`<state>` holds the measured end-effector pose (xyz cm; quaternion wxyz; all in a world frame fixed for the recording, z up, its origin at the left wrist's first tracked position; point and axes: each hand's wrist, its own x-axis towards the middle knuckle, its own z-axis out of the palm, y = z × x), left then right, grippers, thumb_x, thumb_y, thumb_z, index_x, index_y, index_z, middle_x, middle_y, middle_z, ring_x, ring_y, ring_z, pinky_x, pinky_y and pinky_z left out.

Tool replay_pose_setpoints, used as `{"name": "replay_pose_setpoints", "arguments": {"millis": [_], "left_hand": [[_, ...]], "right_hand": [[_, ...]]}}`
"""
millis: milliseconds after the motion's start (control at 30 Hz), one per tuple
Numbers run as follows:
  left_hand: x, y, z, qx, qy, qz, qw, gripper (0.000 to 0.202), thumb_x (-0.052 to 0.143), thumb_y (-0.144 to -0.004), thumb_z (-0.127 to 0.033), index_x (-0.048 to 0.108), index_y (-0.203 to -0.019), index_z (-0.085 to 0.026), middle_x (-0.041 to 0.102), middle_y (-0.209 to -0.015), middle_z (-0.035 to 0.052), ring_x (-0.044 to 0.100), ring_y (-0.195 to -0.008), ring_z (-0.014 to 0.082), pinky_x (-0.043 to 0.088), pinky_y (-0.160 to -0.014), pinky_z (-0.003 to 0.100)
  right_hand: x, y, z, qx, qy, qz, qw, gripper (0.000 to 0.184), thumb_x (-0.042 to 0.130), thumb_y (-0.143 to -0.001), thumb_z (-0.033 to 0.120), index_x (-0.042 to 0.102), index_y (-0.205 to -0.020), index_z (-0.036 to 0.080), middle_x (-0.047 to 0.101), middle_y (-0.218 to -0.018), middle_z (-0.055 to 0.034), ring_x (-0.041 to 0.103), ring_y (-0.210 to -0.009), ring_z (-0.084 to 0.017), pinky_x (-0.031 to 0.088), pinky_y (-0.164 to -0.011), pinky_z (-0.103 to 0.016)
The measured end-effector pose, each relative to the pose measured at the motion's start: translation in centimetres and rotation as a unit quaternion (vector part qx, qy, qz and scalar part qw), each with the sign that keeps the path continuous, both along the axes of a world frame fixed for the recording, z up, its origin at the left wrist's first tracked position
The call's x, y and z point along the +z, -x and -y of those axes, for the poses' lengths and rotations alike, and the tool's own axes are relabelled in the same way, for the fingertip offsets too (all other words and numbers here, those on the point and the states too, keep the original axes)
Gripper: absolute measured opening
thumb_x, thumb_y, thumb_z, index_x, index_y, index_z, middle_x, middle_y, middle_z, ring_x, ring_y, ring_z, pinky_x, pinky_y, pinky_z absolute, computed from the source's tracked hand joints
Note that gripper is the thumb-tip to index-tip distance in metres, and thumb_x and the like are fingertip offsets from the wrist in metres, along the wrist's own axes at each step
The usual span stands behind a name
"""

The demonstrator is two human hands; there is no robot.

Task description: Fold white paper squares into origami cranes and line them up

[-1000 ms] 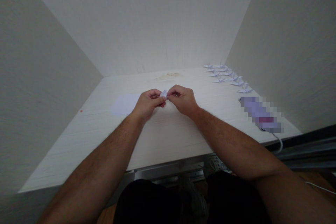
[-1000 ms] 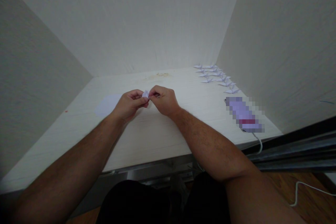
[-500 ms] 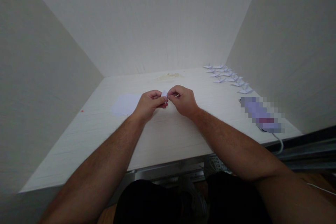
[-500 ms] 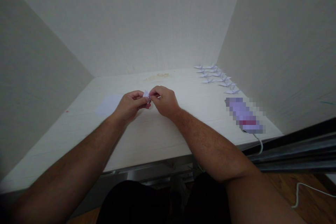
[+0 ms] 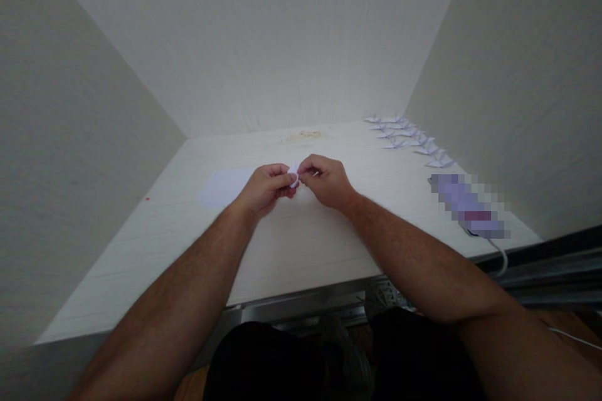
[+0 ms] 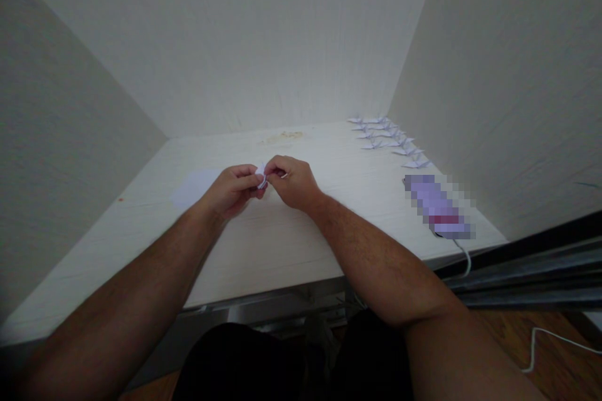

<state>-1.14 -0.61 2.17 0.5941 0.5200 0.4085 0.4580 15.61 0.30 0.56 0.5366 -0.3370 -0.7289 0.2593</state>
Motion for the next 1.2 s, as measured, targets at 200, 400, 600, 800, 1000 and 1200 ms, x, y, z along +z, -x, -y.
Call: {"name": "replay_pose_setpoints", "arguments": {"millis": [200, 400, 600, 800, 1000, 1200], "left_hand": [[0.21, 0.21, 0.06, -0.017, -0.012, -0.032, 0.999, 0.019, 0.079, -0.062, -0.025, 0.064, -0.064, -0.014, 0.061, -0.056, 0.0027, 0.054, -0.049, 0.0097, 0.04, -0.049, 0.023], [-0.34, 0.11, -0.25, 0.02, -0.051, -0.066, 0.996, 0.014, 0.076, -0.065, -0.023, 0.064, -0.064, -0.016, 0.062, -0.054, 0.0015, 0.053, -0.048, 0.0097, 0.04, -0.05, 0.023], [-0.57, -0.05, -0.27, 0.053, -0.081, -0.083, 0.992, 0.014, 0.076, -0.066, -0.022, 0.063, -0.064, -0.016, 0.062, -0.054, 0.0003, 0.053, -0.048, 0.0095, 0.041, -0.051, 0.023], [-0.26, -0.22, -0.04, 0.091, -0.119, -0.099, 0.984, 0.019, 0.077, -0.067, -0.028, 0.063, -0.068, -0.015, 0.066, -0.06, 0.0022, 0.059, -0.055, 0.0111, 0.046, -0.056, 0.024], [0.17, -0.47, 0.35, 0.11, -0.147, -0.129, 0.975, 0.02, 0.077, -0.069, -0.03, 0.064, -0.072, -0.015, 0.066, -0.061, 0.002, 0.061, -0.055, 0.0117, 0.048, -0.057, 0.024], [0.33, -0.62, 0.51, 0.109, -0.146, -0.132, 0.975, 0.021, 0.078, -0.067, -0.03, 0.063, -0.073, -0.016, 0.066, -0.061, 0.0015, 0.061, -0.054, 0.0117, 0.05, -0.056, 0.024]], "right_hand": [[-0.11, -0.11, -0.11, 0.051, 0.062, -0.038, 0.996, 0.003, 0.062, -0.076, 0.018, 0.065, -0.073, 0.018, 0.064, -0.069, 0.0021, 0.056, -0.065, -0.011, 0.046, -0.063, -0.024], [-0.21, -0.19, -0.36, 0.06, 0.06, -0.055, 0.995, 0.003, 0.066, -0.074, 0.019, 0.067, -0.071, 0.018, 0.065, -0.066, 0.0018, 0.056, -0.062, -0.01, 0.045, -0.061, -0.024], [-0.25, -0.1, -0.39, 0.035, 0.052, -0.05, 0.997, 0.004, 0.067, -0.073, 0.021, 0.067, -0.071, 0.017, 0.066, -0.067, 0.0011, 0.057, -0.063, -0.01, 0.045, -0.06, -0.024], [-0.07, 0.2, -0.32, 0.003, 0.078, -0.059, 0.995, 0.007, 0.068, -0.073, 0.024, 0.066, -0.073, 0.017, 0.069, -0.071, -0.0007, 0.062, -0.065, -0.012, 0.051, -0.063, -0.026], [0.19, 0.26, -0.23, -0.009, 0.054, -0.074, 0.996, 0.008, 0.068, -0.073, 0.02, 0.065, -0.08, 0.018, 0.069, -0.076, -0.0002, 0.064, -0.069, -0.012, 0.053, -0.067, -0.026], [0.37, 0.14, -0.02, -0.02, 0.036, -0.04, 0.998, 0.002, 0.063, -0.075, 0.017, 0.065, -0.075, 0.019, 0.067, -0.073, 0.0003, 0.062, -0.069, -0.012, 0.051, -0.066, -0.025]]}}
